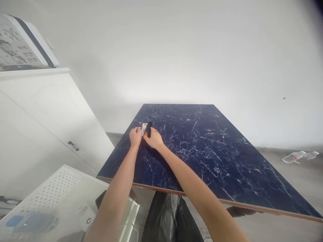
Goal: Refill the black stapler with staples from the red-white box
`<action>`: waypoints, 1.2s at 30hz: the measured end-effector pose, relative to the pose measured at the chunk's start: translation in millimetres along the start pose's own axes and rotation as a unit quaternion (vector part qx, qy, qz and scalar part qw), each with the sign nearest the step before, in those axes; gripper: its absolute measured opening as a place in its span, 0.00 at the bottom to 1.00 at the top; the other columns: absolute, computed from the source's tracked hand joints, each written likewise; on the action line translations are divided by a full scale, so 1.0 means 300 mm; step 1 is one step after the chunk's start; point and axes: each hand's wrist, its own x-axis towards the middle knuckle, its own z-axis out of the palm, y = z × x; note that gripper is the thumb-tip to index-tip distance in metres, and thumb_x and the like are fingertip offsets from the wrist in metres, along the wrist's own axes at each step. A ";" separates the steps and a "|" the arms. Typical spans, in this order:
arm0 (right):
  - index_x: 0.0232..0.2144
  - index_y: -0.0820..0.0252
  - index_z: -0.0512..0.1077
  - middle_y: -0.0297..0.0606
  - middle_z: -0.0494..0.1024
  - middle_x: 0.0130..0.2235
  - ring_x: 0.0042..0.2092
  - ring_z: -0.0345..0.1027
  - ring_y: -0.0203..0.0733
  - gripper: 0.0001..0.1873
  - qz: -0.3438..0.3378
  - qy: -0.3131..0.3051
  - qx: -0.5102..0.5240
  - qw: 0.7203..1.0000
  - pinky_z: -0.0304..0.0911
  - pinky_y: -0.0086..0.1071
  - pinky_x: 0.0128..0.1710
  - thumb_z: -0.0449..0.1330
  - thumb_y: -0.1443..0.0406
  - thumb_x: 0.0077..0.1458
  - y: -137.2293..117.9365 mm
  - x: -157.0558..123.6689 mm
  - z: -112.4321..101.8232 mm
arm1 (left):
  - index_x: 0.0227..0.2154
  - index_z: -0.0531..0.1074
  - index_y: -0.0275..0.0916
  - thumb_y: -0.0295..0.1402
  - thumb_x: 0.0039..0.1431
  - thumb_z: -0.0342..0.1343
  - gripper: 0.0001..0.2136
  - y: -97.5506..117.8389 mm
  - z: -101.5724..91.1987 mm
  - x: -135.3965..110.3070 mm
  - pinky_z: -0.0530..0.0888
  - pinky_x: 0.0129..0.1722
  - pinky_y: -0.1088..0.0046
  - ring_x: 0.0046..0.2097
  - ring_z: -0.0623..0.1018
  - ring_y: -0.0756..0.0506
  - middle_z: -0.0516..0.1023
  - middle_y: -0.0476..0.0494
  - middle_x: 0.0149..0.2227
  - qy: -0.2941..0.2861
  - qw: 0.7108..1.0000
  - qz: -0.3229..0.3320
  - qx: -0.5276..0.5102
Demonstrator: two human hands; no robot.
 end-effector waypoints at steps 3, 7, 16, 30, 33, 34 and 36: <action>0.64 0.59 0.61 0.50 0.72 0.60 0.55 0.72 0.51 0.30 -0.031 0.007 -0.001 0.999 0.65 0.39 0.55 0.57 0.58 0.62 0.076 -0.021 -0.046 | 0.48 0.79 0.43 0.37 0.71 0.44 0.17 0.021 0.015 -0.016 0.65 0.61 0.55 0.58 0.72 0.35 0.77 0.36 0.53 -0.002 1.000 0.019 0.024; 0.65 0.60 0.62 0.52 0.70 0.61 0.56 0.72 0.51 0.28 -0.084 0.032 -0.026 0.996 0.65 0.42 0.57 0.55 0.61 0.64 0.183 -0.038 -0.132 | 0.58 0.73 0.47 0.40 0.73 0.42 0.19 0.037 0.033 -0.040 0.63 0.61 0.50 0.62 0.66 0.32 0.69 0.35 0.61 -0.006 0.997 0.042 0.064; 0.58 0.60 0.70 0.48 0.75 0.57 0.51 0.74 0.49 0.21 -0.034 0.049 0.012 0.998 0.68 0.40 0.53 0.55 0.63 0.64 0.270 -0.057 -0.213 | 0.58 0.72 0.43 0.39 0.74 0.40 0.20 0.038 0.027 -0.062 0.65 0.59 0.50 0.60 0.67 0.29 0.71 0.32 0.60 -0.011 0.988 0.063 0.138; 0.55 0.58 0.73 0.45 0.77 0.54 0.46 0.75 0.45 0.18 -0.078 0.029 -0.020 0.996 0.68 0.37 0.50 0.55 0.64 0.65 0.244 -0.083 -0.207 | 0.56 0.72 0.41 0.42 0.72 0.47 0.18 0.100 0.005 -0.099 0.65 0.58 0.52 0.58 0.70 0.30 0.76 0.32 0.54 -0.017 0.977 0.130 0.167; 0.56 0.57 0.73 0.45 0.76 0.55 0.47 0.75 0.45 0.18 -0.078 0.017 -0.028 0.996 0.67 0.36 0.50 0.55 0.64 0.65 0.237 -0.087 -0.207 | 0.56 0.71 0.40 0.45 0.63 0.60 0.23 0.116 0.013 -0.114 0.64 0.58 0.49 0.58 0.68 0.27 0.76 0.31 0.53 -0.032 0.967 0.155 0.199; 0.56 0.57 0.73 0.45 0.76 0.55 0.47 0.75 0.45 0.19 -0.079 0.013 -0.029 0.996 0.67 0.36 0.50 0.55 0.64 0.65 0.235 -0.088 -0.207 | 0.55 0.71 0.39 0.44 0.60 0.62 0.23 0.120 0.014 -0.116 0.64 0.58 0.49 0.58 0.67 0.27 0.75 0.31 0.52 -0.030 0.964 0.159 0.212; 0.56 0.57 0.73 0.45 0.76 0.54 0.46 0.75 0.45 0.19 -0.087 0.010 -0.030 0.996 0.68 0.36 0.50 0.55 0.64 0.65 0.233 -0.090 -0.205 | 0.50 0.74 0.40 0.42 0.58 0.64 0.20 0.126 0.011 -0.118 0.65 0.58 0.49 0.58 0.67 0.27 0.75 0.32 0.51 -0.025 0.961 0.159 0.223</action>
